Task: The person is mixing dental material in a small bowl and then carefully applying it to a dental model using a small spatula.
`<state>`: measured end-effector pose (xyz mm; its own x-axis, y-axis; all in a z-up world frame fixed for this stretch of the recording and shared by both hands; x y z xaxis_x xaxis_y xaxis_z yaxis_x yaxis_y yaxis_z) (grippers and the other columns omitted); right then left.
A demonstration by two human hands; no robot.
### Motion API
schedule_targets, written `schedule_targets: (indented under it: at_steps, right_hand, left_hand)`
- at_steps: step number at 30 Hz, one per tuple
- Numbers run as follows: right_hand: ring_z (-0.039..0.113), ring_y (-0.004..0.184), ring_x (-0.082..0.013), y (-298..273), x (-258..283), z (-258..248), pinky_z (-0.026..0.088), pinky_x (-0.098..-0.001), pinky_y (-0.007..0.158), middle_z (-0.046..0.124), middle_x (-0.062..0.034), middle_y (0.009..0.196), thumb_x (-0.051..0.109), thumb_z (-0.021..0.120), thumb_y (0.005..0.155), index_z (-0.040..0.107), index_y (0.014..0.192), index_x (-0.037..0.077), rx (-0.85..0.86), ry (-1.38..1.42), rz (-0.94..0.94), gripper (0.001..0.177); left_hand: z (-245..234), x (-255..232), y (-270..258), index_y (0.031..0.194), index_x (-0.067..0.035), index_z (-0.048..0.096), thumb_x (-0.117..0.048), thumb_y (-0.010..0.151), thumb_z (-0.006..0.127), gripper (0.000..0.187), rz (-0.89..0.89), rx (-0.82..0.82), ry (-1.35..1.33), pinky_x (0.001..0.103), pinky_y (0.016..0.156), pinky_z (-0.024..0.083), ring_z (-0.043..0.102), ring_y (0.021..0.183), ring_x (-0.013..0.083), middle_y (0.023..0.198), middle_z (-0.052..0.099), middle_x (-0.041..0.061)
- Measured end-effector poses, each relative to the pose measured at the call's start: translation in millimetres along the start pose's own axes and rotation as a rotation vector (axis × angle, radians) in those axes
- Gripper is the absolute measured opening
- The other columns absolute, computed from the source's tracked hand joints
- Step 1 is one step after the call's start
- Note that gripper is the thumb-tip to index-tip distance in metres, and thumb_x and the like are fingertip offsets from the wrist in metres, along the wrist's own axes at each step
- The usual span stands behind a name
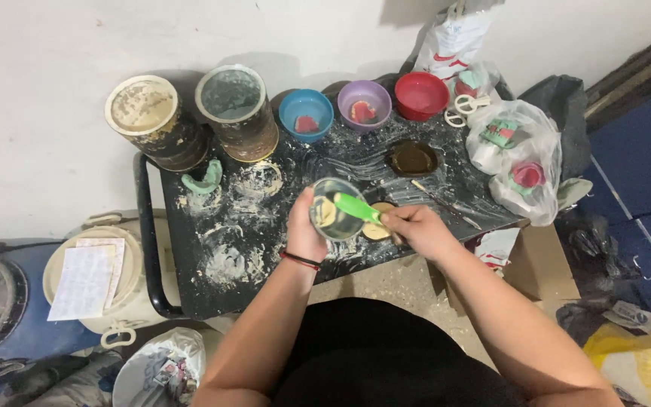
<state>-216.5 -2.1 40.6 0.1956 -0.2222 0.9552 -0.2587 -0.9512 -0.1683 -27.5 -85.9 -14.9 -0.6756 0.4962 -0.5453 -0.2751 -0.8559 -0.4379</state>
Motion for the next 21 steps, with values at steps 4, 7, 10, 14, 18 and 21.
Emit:
schedule_targets:
  at_steps: [4, 7, 10, 14, 18, 21]
  right_hand:
    - [0.067, 0.059, -0.0251, -20, -13, -5, 0.052, -0.0391, 0.066, 0.073, -0.0163, 0.060, 0.022, 0.076, 0.093, 0.086, 0.093, 0.006, 0.034, -0.198, 0.167, 0.019]
    - [0.058, 0.052, -0.0199, -20, -24, 15, 0.045, -0.0335, 0.054, 0.068, -0.0133, 0.059, 0.024, 0.069, 0.098, 0.080, 0.086, 0.005, 0.051, -0.106, 0.164, 0.025]
    - [0.062, 0.054, -0.0199, -9, -40, 72, 0.049, -0.0299, 0.044, 0.067, -0.0119, 0.075, 0.023, 0.055, 0.106, 0.064, 0.094, 0.004, 0.098, 0.286, 0.183, 0.024]
    - [0.079, 0.093, -0.0301, 20, -46, 111, 0.065, -0.0381, 0.068, 0.074, -0.0184, 0.114, 0.023, 0.045, 0.110, 0.053, 0.110, 0.004, -0.083, 0.666, 0.241, 0.020]
    - [0.076, 0.103, -0.0379, 64, -78, 82, 0.064, -0.0518, 0.080, 0.074, -0.0224, 0.118, 0.022, 0.051, 0.111, 0.056, 0.113, 0.000, -0.270, 0.617, 0.242, 0.023]
    - [0.075, 0.103, -0.0252, 111, -115, 69, 0.059, -0.0406, 0.082, 0.078, -0.0091, 0.102, 0.036, 0.061, 0.108, 0.072, 0.105, 0.013, -0.234, -0.066, 0.110, 0.025]
  left_hand:
    - [-39, -20, 11, 0.121, -0.009, 0.076, -0.036, 0.094, 0.071, 0.038, 0.000, -0.006, -0.021, 0.048, 0.091, 0.063, 0.075, 0.104, 0.0317, 0.113, 0.077, 0.018]
    - [-57, -27, 27, 0.126, -0.009, 0.073, -0.038, 0.095, 0.071, 0.042, 0.030, 0.017, 0.016, 0.047, 0.091, 0.063, 0.075, 0.105, 0.0318, 0.116, 0.076, 0.019]
    - [-69, -19, 41, 0.134, -0.011, 0.065, -0.039, 0.098, 0.065, 0.046, 0.063, 0.009, 0.031, 0.046, 0.096, 0.061, 0.071, 0.110, 0.0310, 0.121, 0.073, 0.018]
    - [-67, -34, 32, 0.154, -0.016, 0.048, -0.040, 0.107, 0.047, 0.053, -0.019, 0.082, 0.307, 0.050, 0.118, 0.039, 0.056, 0.134, 0.0343, 0.145, 0.060, 0.019]
    - [-73, -41, 46, 0.163, -0.013, 0.035, -0.041, 0.103, 0.056, 0.070, -0.181, 0.126, 0.606, 0.046, 0.095, 0.061, 0.073, 0.111, 0.0307, 0.146, 0.060, 0.022]
    - [-83, -28, 69, 0.163, -0.009, 0.028, -0.018, 0.101, 0.060, 0.070, -0.167, 0.193, 0.523, 0.044, 0.083, 0.064, 0.073, 0.104, 0.0470, 0.161, 0.041, 0.025]
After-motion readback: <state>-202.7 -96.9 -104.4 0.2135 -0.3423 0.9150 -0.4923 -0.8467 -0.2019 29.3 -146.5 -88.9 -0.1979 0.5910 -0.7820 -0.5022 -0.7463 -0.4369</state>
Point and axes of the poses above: each hand's wrist, its own y-axis towards the middle knuckle, its own z-axis out of the palm, x = y × z, the point moved 9 cm from there along y, towards the middle knuckle
